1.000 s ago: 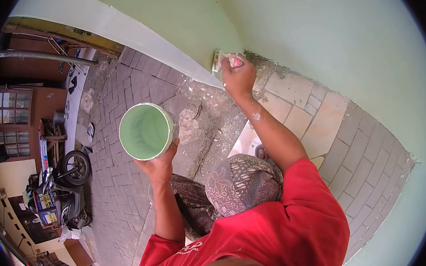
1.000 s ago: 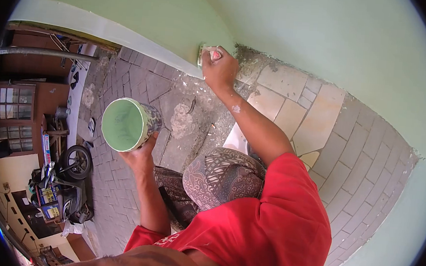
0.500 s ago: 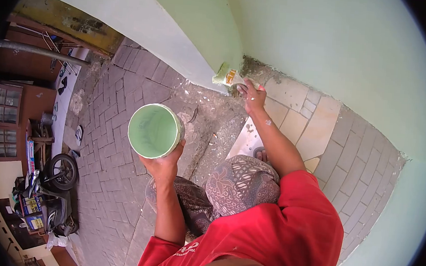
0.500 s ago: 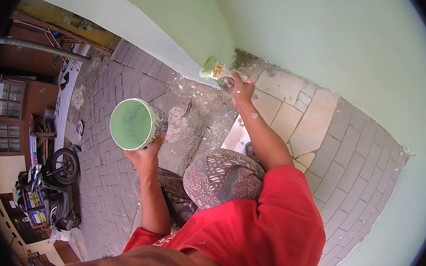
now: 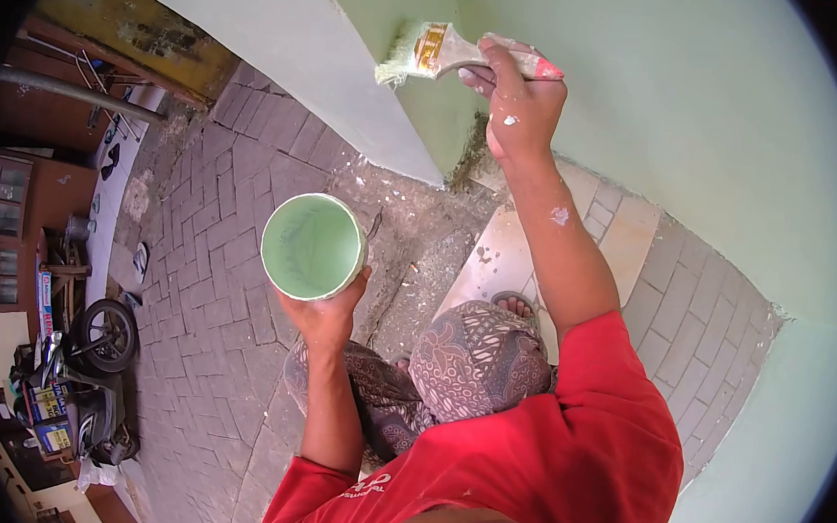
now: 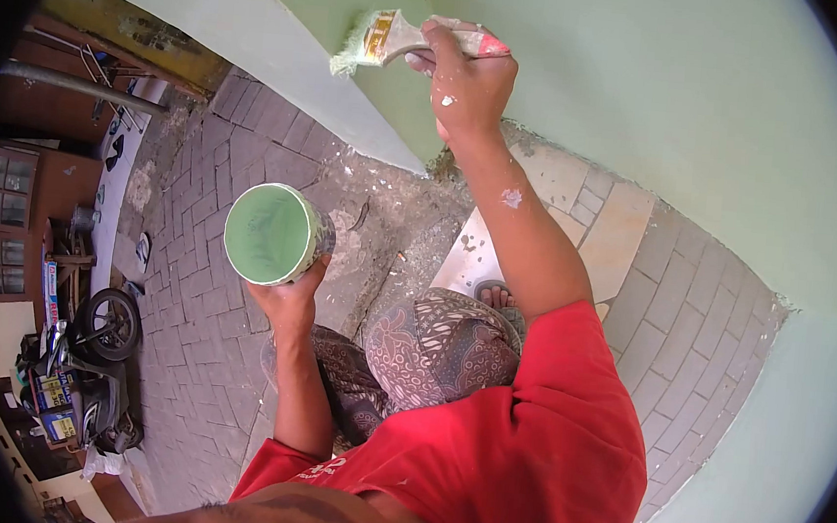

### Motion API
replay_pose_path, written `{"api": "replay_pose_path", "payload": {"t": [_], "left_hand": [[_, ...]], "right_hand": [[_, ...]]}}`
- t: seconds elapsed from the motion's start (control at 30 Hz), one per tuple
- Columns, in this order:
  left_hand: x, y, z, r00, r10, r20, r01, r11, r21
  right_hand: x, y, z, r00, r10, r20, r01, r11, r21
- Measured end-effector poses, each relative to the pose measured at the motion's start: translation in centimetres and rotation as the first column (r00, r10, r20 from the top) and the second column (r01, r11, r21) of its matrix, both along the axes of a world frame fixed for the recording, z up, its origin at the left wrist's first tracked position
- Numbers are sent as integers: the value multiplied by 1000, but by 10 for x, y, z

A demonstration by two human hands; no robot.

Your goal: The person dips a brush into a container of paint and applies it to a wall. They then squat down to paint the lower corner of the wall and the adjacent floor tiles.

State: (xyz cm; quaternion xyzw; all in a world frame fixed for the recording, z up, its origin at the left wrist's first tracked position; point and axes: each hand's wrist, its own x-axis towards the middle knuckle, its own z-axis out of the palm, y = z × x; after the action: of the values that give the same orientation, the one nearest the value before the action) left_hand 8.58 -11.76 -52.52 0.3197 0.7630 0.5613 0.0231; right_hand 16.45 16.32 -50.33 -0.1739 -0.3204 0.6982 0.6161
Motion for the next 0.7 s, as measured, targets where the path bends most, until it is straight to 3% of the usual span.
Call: {"api": "replay_pose_path", "payload": {"t": [0.03,0.1,0.13,0.2,0.27,0.33,0.4,0.43,0.47,0.5,0.53,0.6,0.67,0.7], "left_hand": [[-1,1,-2,1000,-2,30,2,1000,6],[-5,1,-9,1000,-4,-2,4,1000,-2],[-7,1,-12,999,-4,-39,4,1000,-2],[-9,0,-14,999,7,-49,-8,1000,-1],[-7,-2,-13,998,24,-50,-24,1000,-3],[-5,2,-5,999,9,-35,-8,999,38],[-5,2,-5,1000,10,-15,-10,1000,7],[-5,4,-4,1000,7,6,-7,1000,-17],[-5,6,-6,1000,-5,4,5,1000,-20],[-5,8,-8,1000,7,-14,-7,1000,3],[-4,9,-8,999,24,-30,-23,999,24],[-2,10,-6,1000,12,-20,-12,1000,-7],[1,13,-5,1000,-1,-10,1,999,-32],[2,14,-5,999,-1,-37,0,1000,-28]], "right_hand": [[1,4,3,1000,-2,5,2,1000,-4],[3,14,4,950,141,-280,-152,988,-19],[-2,16,-15,927,198,-318,-222,974,-38],[-20,8,-75,930,223,-291,-289,935,-207],[-25,-10,-151,956,172,-240,-246,913,-326],[-20,-18,-235,991,128,-43,-133,867,-481],[-6,-26,-283,958,108,265,32,880,-473],[3,-24,-294,959,98,264,42,877,-478],[10,-19,-305,871,113,478,121,894,-432],[12,-15,-309,736,123,665,182,911,-370],[10,-9,-298,738,125,664,184,908,-376],[-2,18,-276,282,27,959,249,963,-100],[-40,44,-266,376,-189,907,331,942,59],[-48,51,-224,389,-161,907,255,965,62]]}}
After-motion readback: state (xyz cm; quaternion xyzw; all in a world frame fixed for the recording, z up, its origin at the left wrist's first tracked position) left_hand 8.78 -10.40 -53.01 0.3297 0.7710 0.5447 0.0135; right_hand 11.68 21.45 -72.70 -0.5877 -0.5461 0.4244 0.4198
